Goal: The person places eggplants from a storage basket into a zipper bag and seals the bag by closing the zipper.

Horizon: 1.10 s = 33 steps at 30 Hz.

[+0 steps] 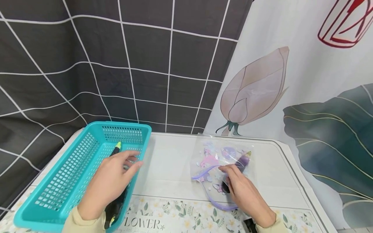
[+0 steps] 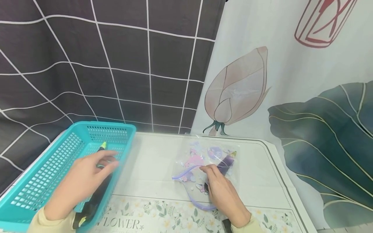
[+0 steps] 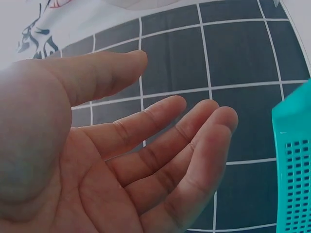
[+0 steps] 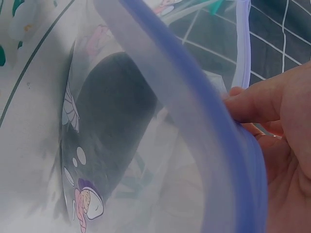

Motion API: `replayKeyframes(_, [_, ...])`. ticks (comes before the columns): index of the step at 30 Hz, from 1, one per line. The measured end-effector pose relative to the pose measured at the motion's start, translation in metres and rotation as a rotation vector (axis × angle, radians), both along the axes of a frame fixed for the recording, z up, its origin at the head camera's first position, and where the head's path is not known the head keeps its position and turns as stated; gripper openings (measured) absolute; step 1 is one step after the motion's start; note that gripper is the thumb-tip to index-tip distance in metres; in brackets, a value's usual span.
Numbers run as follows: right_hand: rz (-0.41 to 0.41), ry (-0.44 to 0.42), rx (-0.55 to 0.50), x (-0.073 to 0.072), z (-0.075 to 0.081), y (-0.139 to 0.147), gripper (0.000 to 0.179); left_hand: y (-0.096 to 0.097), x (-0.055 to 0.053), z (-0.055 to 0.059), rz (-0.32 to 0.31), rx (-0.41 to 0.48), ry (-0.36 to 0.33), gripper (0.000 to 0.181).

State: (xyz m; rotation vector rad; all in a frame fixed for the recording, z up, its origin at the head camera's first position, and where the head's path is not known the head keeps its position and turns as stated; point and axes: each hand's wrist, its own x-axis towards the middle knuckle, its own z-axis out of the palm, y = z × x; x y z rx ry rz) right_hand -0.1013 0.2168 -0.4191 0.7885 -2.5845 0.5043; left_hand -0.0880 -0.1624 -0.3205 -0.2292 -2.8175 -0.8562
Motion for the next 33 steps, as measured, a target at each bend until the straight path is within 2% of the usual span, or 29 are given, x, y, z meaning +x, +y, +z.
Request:
replayKeyframes(10, [-0.001, 0.0, -0.005, 0.0, 0.0, 0.0, 0.04, -0.017, -0.001, -0.001, 0.024, -0.02, -0.06, 0.04])
replayKeyframes(18, [-0.003, -0.007, 0.004, -0.001, 0.0, -0.001, 0.041, -0.034, -0.003, -0.005, 0.063, -0.069, -0.081, 0.046])
replayKeyframes(26, [-0.011, -0.017, 0.018, 0.0, 0.002, -0.001, 0.041, -0.048, -0.009, -0.01, 0.075, -0.107, -0.104, 0.048])
replayKeyframes(33, [-0.002, -0.006, 0.01, 0.0, 0.001, -0.001, 0.04, -0.06, -0.016, -0.012, 0.089, -0.149, -0.157, 0.049])
